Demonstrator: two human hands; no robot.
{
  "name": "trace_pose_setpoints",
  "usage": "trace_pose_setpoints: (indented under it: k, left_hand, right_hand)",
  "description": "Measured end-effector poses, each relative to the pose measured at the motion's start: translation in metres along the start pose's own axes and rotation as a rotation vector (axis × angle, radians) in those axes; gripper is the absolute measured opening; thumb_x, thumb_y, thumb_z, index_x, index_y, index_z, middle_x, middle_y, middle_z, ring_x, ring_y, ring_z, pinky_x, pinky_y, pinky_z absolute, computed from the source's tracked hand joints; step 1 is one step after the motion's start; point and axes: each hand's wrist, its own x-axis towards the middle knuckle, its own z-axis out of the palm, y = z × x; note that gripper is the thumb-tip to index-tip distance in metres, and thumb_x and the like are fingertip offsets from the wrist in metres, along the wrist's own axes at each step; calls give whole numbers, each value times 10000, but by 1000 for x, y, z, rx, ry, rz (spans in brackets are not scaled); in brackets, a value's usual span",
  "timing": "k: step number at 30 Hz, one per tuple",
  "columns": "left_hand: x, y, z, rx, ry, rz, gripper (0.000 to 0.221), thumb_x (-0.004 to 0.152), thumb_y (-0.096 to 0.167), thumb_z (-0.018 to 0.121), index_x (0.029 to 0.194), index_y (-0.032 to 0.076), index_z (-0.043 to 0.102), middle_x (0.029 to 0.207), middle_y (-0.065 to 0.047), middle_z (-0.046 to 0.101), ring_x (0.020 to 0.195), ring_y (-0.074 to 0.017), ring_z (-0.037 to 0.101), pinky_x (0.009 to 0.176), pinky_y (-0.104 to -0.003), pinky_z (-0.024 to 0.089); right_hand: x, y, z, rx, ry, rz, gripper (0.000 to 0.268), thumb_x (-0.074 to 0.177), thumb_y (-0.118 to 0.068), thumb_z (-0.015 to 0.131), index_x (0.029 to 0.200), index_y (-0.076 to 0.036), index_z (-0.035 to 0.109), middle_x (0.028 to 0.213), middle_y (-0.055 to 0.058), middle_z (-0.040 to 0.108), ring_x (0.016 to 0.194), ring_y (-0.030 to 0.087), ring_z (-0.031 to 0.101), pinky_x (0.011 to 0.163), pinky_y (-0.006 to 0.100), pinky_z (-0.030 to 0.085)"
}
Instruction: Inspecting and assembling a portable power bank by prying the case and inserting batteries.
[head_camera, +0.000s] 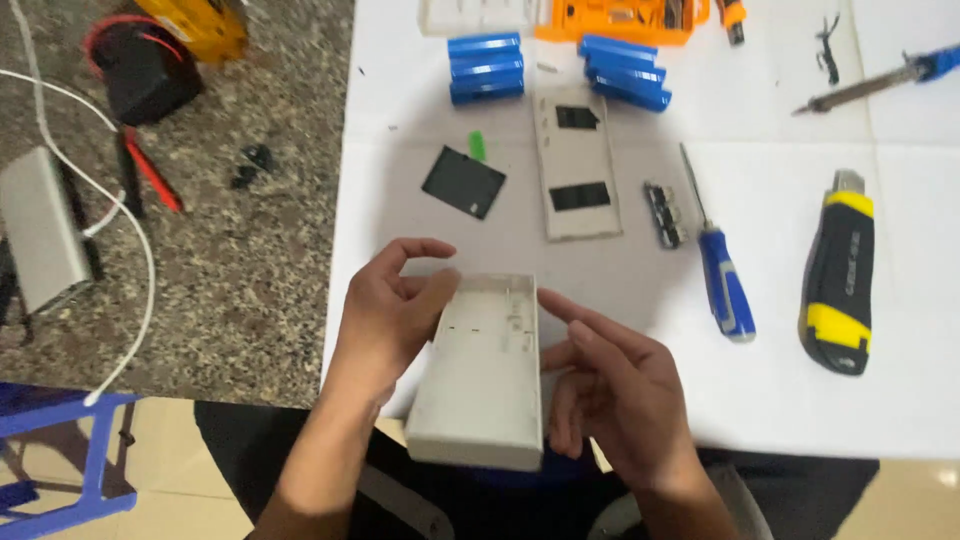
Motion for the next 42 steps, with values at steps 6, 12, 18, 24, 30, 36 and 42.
trace_pose_setpoints:
  k: [6,12,18,24,30,36,42]
  left_hand:
    - [19,-2,-20,163,-10,30,165,934,152,670,1072,69,706,488,-65,588,498,-122,491,466,-304,422]
    - [3,20,-17,320,127,48,312,813,292,856,1059,133,746,618,-43,711,586,-111,662,584,-256,483]
    - [2,6,-21,567,99,408,487,871,307,743,1325,172,630,1056,43,753,526,-115,739,525,-256,566]
    - [23,2,-27,664,39,511,412,903,279,724,1286,146,651,1060,23,740,510,-161,671,596,-316,544]
    - [48,1,-27,848,22,742,485,900,58,535,1384,32,558,1118,-139,680,874,-328,699,693,-472,559]
    - [50,35,-41,827,-179,493,461,885,57,524,1337,60,618,1258,-131,704,1114,-285,685,936,-404,539]
    - [88,96,-45,1008,-174,550,371,994,122,614,1360,177,642,1297,-45,729,1146,-233,709,1035,-451,576]
  right_hand:
    - [-1,-5,-1,-14,41,51,526,946,-185,566,1391,84,648,854,268,767,391,314,606,291,365,487]
    - [-3,6,8,-36,68,-78,379,948,-89,573,1235,121,706,838,316,755,501,342,644,438,397,570]
    - [-8,3,11,-166,96,-65,341,953,-64,575,1195,116,734,852,320,776,534,387,702,479,428,613]
    - [-11,17,9,-312,14,-227,300,944,-76,599,1155,75,749,850,249,811,572,309,764,520,384,698]
    - [-11,26,9,-371,35,-352,239,950,-43,596,1087,59,763,787,217,798,538,283,762,507,347,697]
    - [-9,36,3,-264,32,-382,219,946,-25,608,1074,86,747,765,223,733,518,309,729,497,374,662]
    - [-13,36,8,-351,70,-346,205,933,-11,620,1035,61,783,716,211,751,489,294,721,486,367,648]
